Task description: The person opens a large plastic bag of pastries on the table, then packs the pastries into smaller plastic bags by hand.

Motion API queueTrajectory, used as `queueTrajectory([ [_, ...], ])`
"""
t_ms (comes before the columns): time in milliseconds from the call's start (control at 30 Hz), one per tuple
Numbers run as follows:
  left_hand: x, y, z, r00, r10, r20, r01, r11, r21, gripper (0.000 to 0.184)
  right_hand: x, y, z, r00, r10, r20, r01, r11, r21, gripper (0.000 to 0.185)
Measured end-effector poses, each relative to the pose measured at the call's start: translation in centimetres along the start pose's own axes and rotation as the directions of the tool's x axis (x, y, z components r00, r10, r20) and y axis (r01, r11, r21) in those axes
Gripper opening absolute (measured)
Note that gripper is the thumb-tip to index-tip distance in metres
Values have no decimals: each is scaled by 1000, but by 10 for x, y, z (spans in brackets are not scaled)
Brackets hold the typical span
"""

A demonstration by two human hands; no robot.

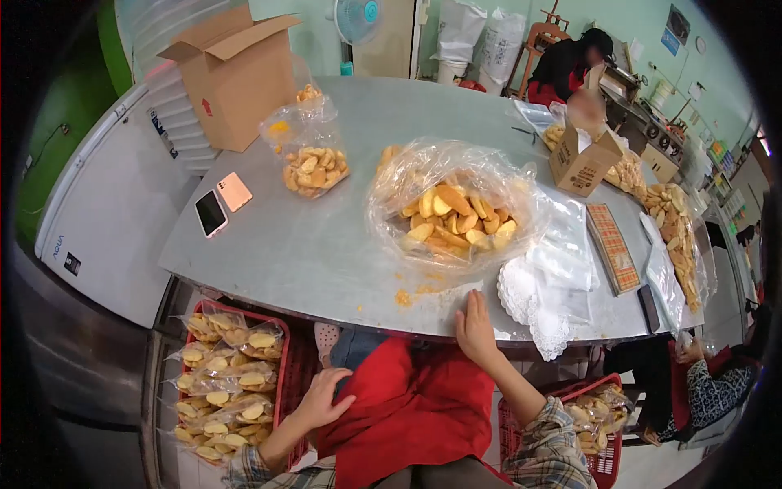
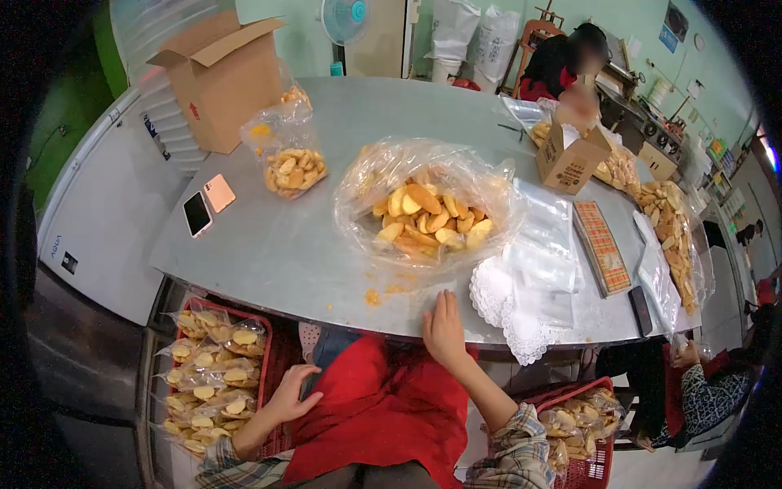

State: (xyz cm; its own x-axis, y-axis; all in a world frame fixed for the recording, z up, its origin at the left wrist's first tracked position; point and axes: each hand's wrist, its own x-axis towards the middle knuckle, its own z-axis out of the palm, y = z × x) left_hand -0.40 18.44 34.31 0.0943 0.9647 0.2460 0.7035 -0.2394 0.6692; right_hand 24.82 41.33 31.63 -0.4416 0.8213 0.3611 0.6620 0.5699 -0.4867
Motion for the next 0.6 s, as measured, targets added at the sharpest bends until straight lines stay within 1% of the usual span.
queueTrajectory([
  [33,-19,-9,7,992,-124,-31,121,989,-81,47,0,6,7,1000,29,9,-29,1000,9,50],
  [67,-33,-17,11,969,-242,-52,231,959,-166,47,2,10,14,999,33,5,-33,999,11,50],
  [100,-39,-21,12,955,-281,-99,255,942,-216,46,7,12,20,999,8,-47,-12,996,-89,50],
  [133,-37,-14,6,926,-361,-112,335,920,-204,44,12,13,26,995,-23,-94,4,982,-190,51],
  [200,-32,-12,3,899,-391,-198,347,911,-224,39,27,14,38,991,-30,-134,6,985,-173,51],
  [267,-25,-6,5,898,-375,-228,322,916,-238,36,41,13,49,995,-29,-93,31,999,17,49],
  [300,-22,-4,6,899,-363,-246,300,918,-259,32,46,8,48,995,-32,-98,34,999,19,49],
  [333,-21,-4,10,901,-356,-250,293,921,-255,32,53,2,47,997,26,67,-26,1000,-5,47],
  [367,-21,-5,15,895,-379,-233,300,901,-314,31,59,-3,46,970,88,227,-81,996,-40,44],
  [400,-19,-4,19,889,-405,-212,308,875,-374,29,63,-5,47,971,87,221,-80,996,-43,44],
  [433,-15,-1,25,871,-403,-280,281,878,-388,26,65,-6,50,980,54,193,-51,998,-22,45],
  [467,-14,-4,27,868,-407,-284,281,875,-394,26,66,-8,54,985,19,171,-19,1000,-1,47],
  [500,-14,-9,28,876,-332,-350,260,936,-238,25,65,-11,58,983,11,182,-10,1000,-4,47],
  [533,-15,-12,30,880,-253,-403,244,967,-74,24,63,-14,63,988,-95,122,89,995,51,46],
  [567,-18,-14,33,841,-281,-463,331,943,28,22,61,-17,68,978,-199,59,192,976,104,46],
  [600,-23,-22,36,809,-309,-501,398,914,80,22,60,-17,75,973,-215,80,206,972,113,46],
])
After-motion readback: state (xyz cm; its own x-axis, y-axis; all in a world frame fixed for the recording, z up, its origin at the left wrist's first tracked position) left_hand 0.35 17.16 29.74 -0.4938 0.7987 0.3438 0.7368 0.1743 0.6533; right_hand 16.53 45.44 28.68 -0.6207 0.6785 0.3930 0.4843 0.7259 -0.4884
